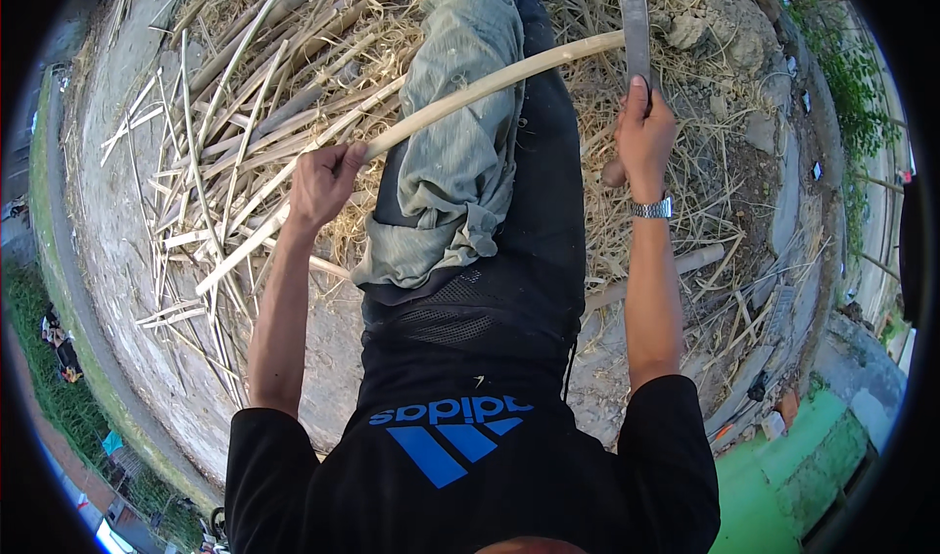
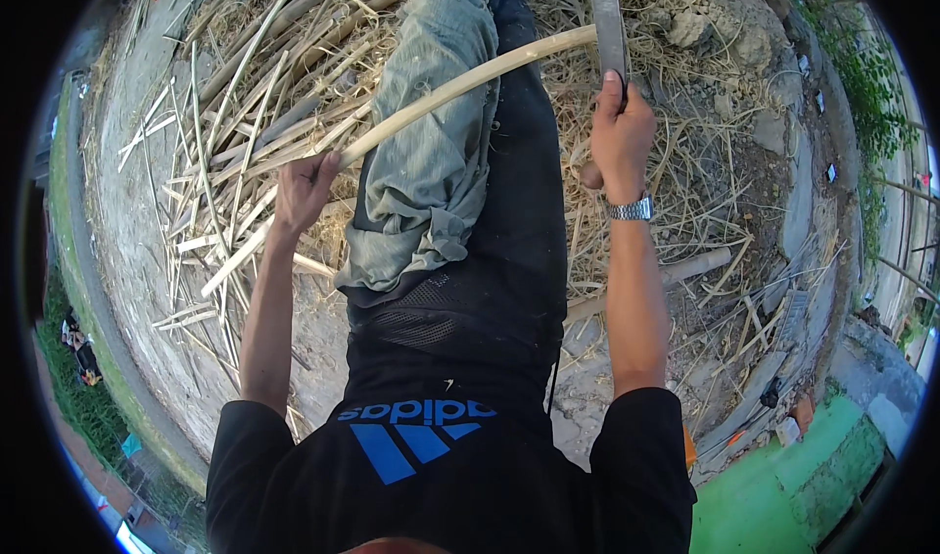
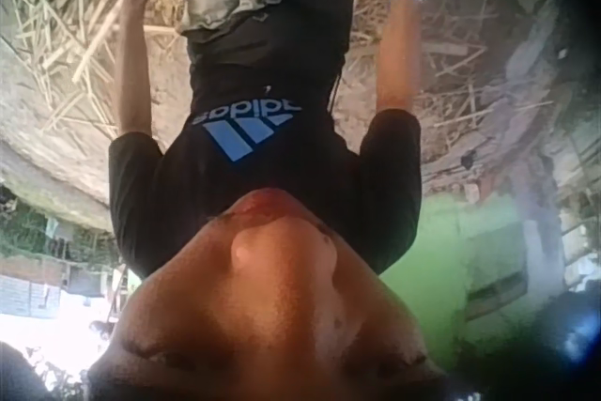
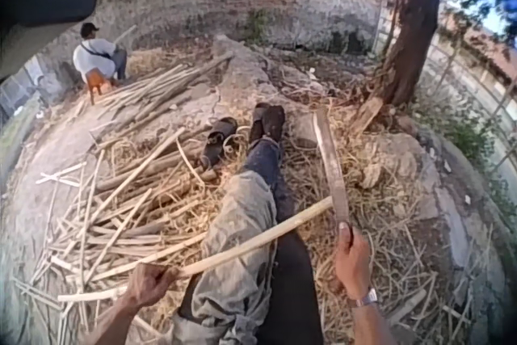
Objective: The person uses a large blade to shave and smooth a thin strip of wood while holding it by hand and supporting it on their leg.
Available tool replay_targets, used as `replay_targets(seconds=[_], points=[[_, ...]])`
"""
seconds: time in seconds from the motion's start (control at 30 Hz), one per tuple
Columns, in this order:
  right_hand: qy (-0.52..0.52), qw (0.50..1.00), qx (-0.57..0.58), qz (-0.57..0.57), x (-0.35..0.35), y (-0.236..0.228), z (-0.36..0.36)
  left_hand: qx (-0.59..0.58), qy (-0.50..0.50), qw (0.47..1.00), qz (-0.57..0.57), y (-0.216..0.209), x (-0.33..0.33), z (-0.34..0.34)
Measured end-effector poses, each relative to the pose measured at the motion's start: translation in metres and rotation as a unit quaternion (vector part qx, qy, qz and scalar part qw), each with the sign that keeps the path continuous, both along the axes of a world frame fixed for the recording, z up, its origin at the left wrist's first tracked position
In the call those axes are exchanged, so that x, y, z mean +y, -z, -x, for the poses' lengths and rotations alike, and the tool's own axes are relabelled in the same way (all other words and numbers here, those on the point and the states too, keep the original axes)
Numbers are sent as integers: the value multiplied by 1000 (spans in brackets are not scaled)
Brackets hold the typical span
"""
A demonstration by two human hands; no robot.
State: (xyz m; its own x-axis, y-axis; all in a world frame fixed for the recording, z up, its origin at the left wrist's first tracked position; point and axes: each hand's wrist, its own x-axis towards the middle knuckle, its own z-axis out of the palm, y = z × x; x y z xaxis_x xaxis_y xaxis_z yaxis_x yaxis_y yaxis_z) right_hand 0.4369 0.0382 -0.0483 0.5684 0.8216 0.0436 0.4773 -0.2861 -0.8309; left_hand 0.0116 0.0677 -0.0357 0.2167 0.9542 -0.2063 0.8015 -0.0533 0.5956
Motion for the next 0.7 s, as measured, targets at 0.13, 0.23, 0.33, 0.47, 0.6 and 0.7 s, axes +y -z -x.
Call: replay_targets(seconds=[0.13, 0.23, 0.33, 0.47, 0.6, 0.7], points=[[-163, 980, -116, -22, -23, 13, 47, 21, -10, 999, 31, -3, 3, -12], [-123, 992, -5, 13, -14, -1, 22, -21, -15, 999, 43, -7, 5, -12], [-6, 998, 51, 23, -5, 2, 21, -17, -8, 1000, 23, -4, 5, -45], [-186, 981, 29, 48, -29, -9, 54, 17, -30, 999, 20, -14, 0, -34], [-118, 992, 27, 20, -35, 6, 32, 61, 27, 994, -90, -27, -18, -7], [-111, 994, 13, -6, -35, -2, 29, 154, -18, 984, -92, -57, -39, 35]])
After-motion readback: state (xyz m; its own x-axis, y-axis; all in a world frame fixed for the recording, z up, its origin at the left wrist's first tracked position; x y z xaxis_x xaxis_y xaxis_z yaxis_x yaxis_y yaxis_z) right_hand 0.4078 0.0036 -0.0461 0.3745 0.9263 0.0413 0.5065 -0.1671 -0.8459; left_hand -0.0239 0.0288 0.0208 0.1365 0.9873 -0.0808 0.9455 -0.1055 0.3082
